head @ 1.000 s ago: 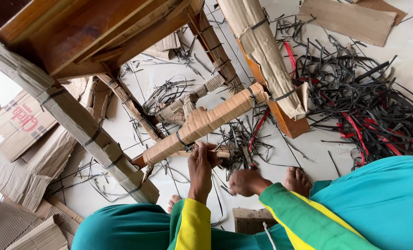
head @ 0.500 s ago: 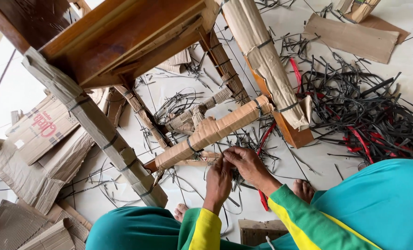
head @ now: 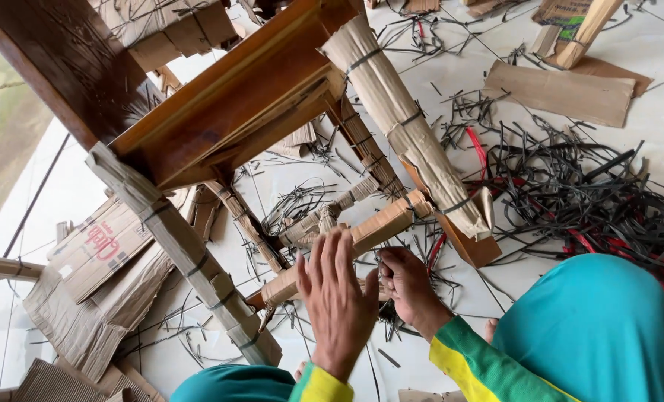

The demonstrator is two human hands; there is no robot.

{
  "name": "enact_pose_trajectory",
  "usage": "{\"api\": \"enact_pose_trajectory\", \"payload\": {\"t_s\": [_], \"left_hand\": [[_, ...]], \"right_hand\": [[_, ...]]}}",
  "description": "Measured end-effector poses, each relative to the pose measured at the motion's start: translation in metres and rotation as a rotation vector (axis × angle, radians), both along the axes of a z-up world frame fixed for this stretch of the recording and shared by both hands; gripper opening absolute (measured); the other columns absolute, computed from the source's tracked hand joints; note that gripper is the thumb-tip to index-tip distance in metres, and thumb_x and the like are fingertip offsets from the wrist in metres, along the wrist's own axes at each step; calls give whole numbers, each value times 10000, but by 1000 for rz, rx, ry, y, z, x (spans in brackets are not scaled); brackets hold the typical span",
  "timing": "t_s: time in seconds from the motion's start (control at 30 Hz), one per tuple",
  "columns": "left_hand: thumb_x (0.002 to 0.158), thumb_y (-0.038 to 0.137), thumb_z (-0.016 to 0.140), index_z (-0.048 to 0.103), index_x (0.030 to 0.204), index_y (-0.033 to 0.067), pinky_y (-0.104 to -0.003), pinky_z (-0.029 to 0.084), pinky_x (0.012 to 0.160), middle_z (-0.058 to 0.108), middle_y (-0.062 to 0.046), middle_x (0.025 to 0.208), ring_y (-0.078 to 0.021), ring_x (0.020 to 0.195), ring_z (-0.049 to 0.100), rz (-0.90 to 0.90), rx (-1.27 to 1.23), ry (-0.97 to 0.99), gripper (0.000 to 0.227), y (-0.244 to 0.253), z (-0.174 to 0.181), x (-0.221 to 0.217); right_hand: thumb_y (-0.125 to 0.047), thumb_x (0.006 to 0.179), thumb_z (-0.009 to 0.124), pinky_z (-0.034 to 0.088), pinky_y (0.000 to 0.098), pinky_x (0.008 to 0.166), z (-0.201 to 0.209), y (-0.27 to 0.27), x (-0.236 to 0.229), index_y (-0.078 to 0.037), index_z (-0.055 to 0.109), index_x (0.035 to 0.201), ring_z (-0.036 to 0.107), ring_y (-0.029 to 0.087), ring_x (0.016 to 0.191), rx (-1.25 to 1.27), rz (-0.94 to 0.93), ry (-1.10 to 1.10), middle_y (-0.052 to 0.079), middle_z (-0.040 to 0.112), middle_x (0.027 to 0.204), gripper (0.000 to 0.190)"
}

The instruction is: The person sits on the floor and repeatedly ties black plastic cable ties around a cardboard-wrapped wooden chair leg. They wrap the ties by hand, pull them tight, and use red-handled pliers to cut the excess tails. The process is repeated multiple times on the same leg.

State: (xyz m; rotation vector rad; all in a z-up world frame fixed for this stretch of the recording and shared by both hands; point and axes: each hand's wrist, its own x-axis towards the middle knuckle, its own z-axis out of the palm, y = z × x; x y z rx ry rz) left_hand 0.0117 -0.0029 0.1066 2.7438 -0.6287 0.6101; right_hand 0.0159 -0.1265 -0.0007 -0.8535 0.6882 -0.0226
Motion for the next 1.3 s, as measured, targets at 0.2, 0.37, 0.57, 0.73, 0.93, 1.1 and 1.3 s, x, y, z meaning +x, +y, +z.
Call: {"api": "enact_pose_trajectory", "payload": {"t_s": [0.2, 0.37, 0.57, 0.73, 0.93, 1.1, 1.3], "left_hand": [[870, 301, 717, 582, 1112, 144, -460, 450, 874, 661, -69, 1056, -317, 913, 606, -183, -67, 345, 319, 15, 7, 55], [882, 209, 680, 549, 1254, 125, -508, 438, 980, 672, -83, 1150, -290, 1044, 606, -300, 20, 383, 404, 22, 5, 67], [753, 113, 643, 569, 1198, 189, -539, 383, 1080, 744, -29, 1022, -274, 1118, 656, -323, 46, 604, 457, 20, 21, 80], [624, 179, 728, 407, 1098, 133, -534, 338, 1069, 635, -57, 666, -336, 844, 640, -278, -16, 483, 574, 10, 15, 81], [857, 405, 481, -91, 1627, 141, -496, -13, 1303, 750, -61, 1052, -269, 1324, 614, -145, -282, 1081, 995, 13, 61, 85], [991, 536, 359, -218, 1619, 80, -423, 517, 707, 665, 6, 794, -206, 708, 648, 5, -573, 991, 967, 7, 37, 86], [1053, 454, 406, 656, 979, 205, -542, 197, 1241, 776, 4, 910, -205, 976, 746, 20, -329, 986, 361, 10, 50, 87]], "right_hand": [[-100, 1020, 503, 147, 209, 430, 26, 9, 17, -149, 422, 790, 284, 53, 516, 240, -60, -10, -36, 413, 662, 248], [122, 853, 238, 155, 223, 448, 28, 2, 40, -121, 361, 759, 231, 83, 543, 257, -198, 115, -4, 308, 651, 288], [32, 867, 294, 198, 198, 421, -6, 13, 43, -62, 472, 934, 313, 79, 535, 63, 27, -2, -1, 323, 705, 212], [65, 941, 419, 160, 229, 400, 5, 10, 28, -130, 421, 705, 261, 60, 466, 30, 87, -133, -16, 332, 574, 307], [-80, 991, 630, 189, 232, 408, 21, 9, 21, -89, 541, 784, 244, 67, 465, 62, 118, -190, -28, 346, 576, 226], [-125, 984, 675, 197, 232, 401, 12, 7, 20, -50, 580, 918, 301, 77, 479, 96, 103, -207, -1, 423, 622, 138], [-91, 982, 666, 184, 240, 397, 7, 10, 20, -77, 558, 880, 289, 82, 477, 103, 120, -237, -8, 396, 610, 149]]}}
